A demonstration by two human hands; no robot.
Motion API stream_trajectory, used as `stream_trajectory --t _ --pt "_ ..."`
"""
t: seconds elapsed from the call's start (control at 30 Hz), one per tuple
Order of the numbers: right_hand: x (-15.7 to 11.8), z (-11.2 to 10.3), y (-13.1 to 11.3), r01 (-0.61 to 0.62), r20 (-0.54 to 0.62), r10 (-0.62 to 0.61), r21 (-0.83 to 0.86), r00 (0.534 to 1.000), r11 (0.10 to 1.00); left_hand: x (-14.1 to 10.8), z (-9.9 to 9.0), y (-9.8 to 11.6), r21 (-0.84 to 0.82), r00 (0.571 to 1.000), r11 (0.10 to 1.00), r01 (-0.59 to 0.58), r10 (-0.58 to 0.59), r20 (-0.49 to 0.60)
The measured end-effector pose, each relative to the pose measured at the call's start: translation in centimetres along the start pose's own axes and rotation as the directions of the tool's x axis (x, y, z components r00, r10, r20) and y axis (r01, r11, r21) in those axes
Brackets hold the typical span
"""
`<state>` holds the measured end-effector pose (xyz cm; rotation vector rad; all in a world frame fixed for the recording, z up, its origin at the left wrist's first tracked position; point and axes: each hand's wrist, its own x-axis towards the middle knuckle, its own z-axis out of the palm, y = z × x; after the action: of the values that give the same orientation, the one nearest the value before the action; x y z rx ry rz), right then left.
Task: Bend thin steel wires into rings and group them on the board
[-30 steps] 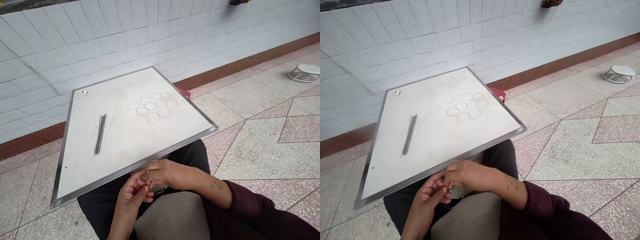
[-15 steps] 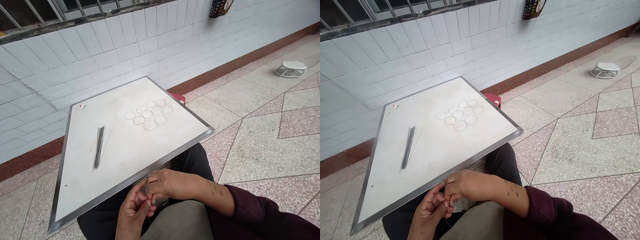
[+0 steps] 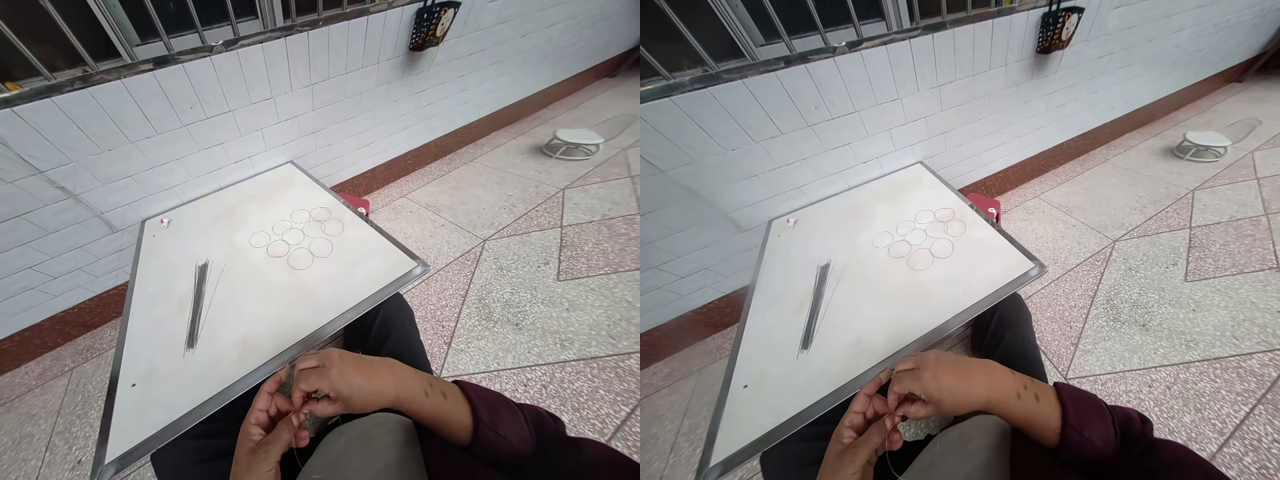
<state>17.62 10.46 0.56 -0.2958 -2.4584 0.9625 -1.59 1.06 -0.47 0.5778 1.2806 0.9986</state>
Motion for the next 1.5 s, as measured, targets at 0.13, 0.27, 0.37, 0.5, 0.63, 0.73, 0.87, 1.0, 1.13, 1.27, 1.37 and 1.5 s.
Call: stream_trajectory --t 0.13,0.27,0.37,0.5,0.63,0.73,0.87,1.0,1.13,1.27,1.37,1.5 --pt "-0.1 0.2 0.3 0.015 0.017 -0.016 0.078 1.0 0.997 -0.1 0.2 0.2 -0.08 0.992 0.99 0.115 -0.111 0.055" --pt "0.0 0.2 0.7 0.058 0.092 -0.064 0.072 0.994 0.996 -0.2 0.5 0.4 -0.111 0.978 0.977 0.18 -0.166 0.126" --pt "0.1 0.0 0.8 0.059 0.141 -0.066 0.052 0.988 0.997 -0.3 0.6 0.6 -0.104 0.971 0.975 0.196 -0.178 0.162" --pt "0.2 -0.4 0.8 0.083 0.152 -0.089 0.045 0.984 0.996 -0.4 0.7 1.1 -0.035 0.963 0.978 0.206 -0.196 0.186" --pt "0.5 -0.8 0.8 0.11 0.171 -0.116 0.045 0.978 0.993 -0.3 0.6 1.7 0.049 0.964 0.984 0.173 -0.179 0.198" --pt "0.9 -1.2 0.8 0.099 0.201 -0.113 0.08 0.973 0.992 -0.1 0.4 2.0 0.064 0.963 0.988 0.138 -0.149 0.224" --pt "1.2 -1.5 0.8 -0.007 0.138 -0.023 0.214 0.99 0.977 0.0 0.1 2.2 -0.049 0.976 0.995 0.088 -0.076 0.206" --pt "1.1 -1.4 0.7 -0.171 0.003 0.179 0.302 0.984 0.938 -0.1 0.2 2.2 -0.212 0.995 0.977 -0.002 0.024 0.101" --pt "1.1 -0.5 0.3 -0.256 -0.066 0.297 0.354 0.953 0.899 -0.4 0.6 2.1 -0.275 0.997 0.96 -0.058 0.068 0.029" --pt "1.3 0.5 0.1 -0.203 -0.173 0.266 0.314 0.948 0.928 -0.5 0.8 1.8 -0.306 0.995 0.949 -0.075 0.093 0.045" --pt "1.5 0.7 0.0 -0.135 -0.19 0.194 0.284 0.963 0.949 -0.6 0.8 1.6 -0.313 0.991 0.949 -0.037 0.076 0.112" --pt "1.5 0.0 -0.3 -0.088 -0.119 0.139 0.359 0.983 0.929 -0.8 0.7 1.5 -0.327 0.983 0.944 0.049 0.013 0.184"
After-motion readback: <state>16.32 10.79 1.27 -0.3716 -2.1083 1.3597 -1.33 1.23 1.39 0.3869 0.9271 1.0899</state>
